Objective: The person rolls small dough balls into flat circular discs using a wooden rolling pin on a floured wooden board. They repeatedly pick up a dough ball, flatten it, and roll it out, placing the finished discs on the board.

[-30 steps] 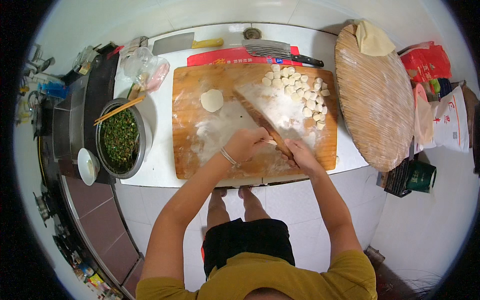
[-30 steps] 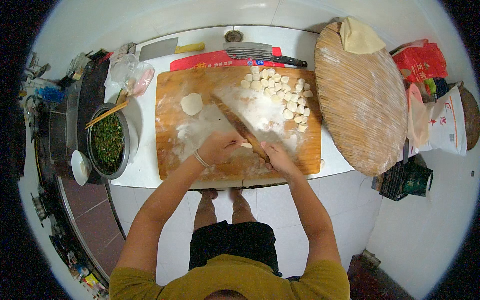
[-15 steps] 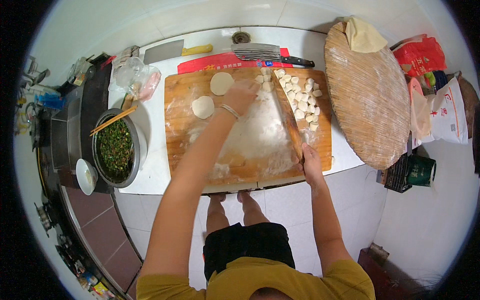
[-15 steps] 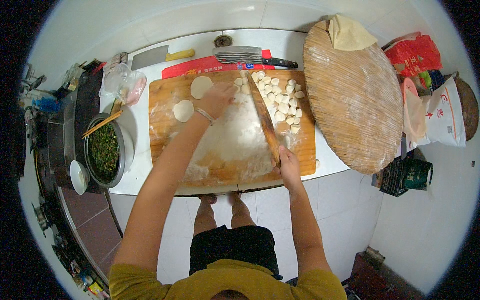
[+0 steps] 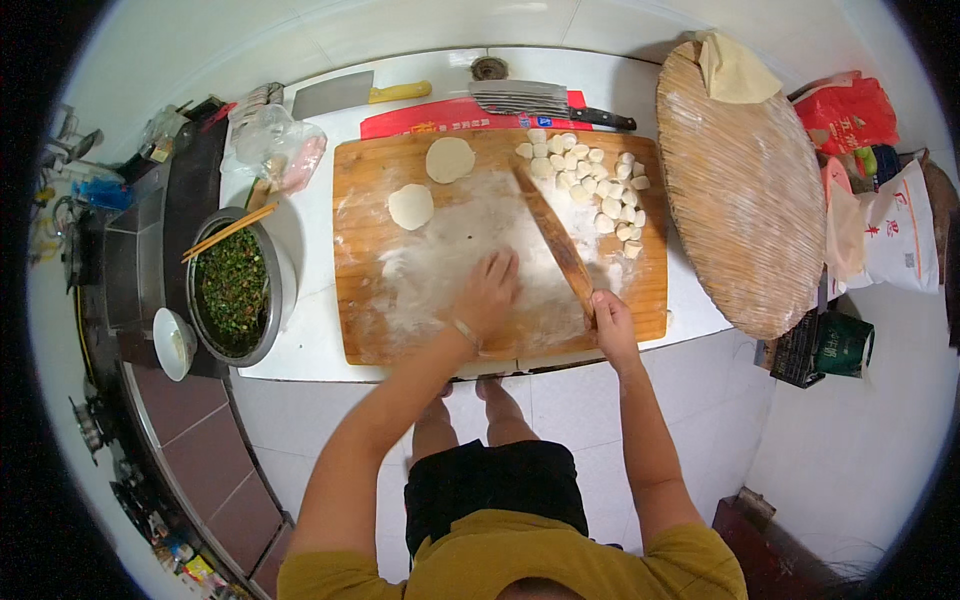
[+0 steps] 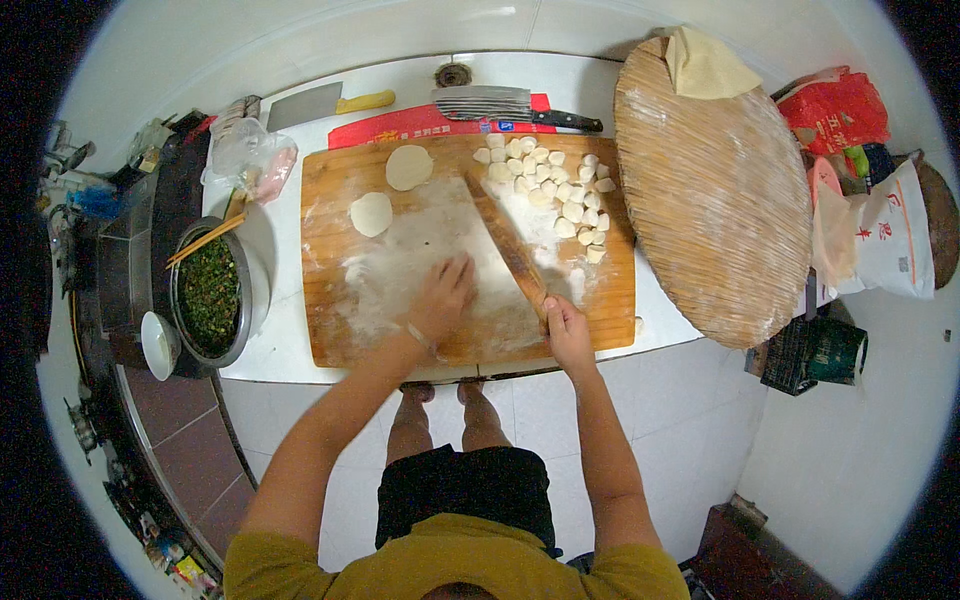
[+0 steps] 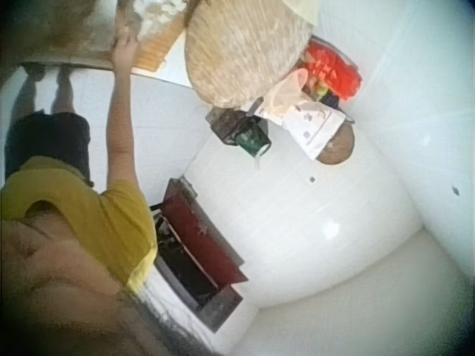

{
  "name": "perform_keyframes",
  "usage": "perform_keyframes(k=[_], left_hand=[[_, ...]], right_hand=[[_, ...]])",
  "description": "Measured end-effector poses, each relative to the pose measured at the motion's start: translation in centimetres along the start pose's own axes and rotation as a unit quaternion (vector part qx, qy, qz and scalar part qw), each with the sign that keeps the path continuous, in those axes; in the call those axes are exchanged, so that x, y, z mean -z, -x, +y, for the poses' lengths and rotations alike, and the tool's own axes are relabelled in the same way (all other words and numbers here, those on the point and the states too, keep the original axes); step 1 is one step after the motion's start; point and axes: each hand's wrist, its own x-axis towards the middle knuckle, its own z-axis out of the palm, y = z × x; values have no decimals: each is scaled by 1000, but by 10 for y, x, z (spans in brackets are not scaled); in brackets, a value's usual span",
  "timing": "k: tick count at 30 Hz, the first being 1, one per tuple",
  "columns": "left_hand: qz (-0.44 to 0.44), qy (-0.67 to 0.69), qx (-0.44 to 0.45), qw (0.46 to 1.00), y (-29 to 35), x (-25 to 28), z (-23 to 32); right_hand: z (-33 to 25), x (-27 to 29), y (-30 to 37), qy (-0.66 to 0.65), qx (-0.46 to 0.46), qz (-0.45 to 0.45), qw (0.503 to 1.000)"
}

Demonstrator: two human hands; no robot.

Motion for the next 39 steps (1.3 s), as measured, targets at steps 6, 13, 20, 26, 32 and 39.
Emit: perform_keyframes(k=[6,13,20,26,32,39], left_hand=[[62,52,107,991,47,66,5],[-19,-69,140,988,34,52,-77],[7,-46,127,991,53,65,-54],[33,-101,186,977,-4,65,-81],[27,-35,117,992,48,69,-56],[5,-81,189,979,8,66,-75]], right_hand=[[-15,-10,-8,438,263,10,860],[-38,-54,-58,545,385,-5,744],[-30,-54,-58,571,344,65,742],[-52,-75,-105,601,318,108,725],[-18,-60,-57,560,334,53,756],[-39,-72,-93,579,335,96,737]])
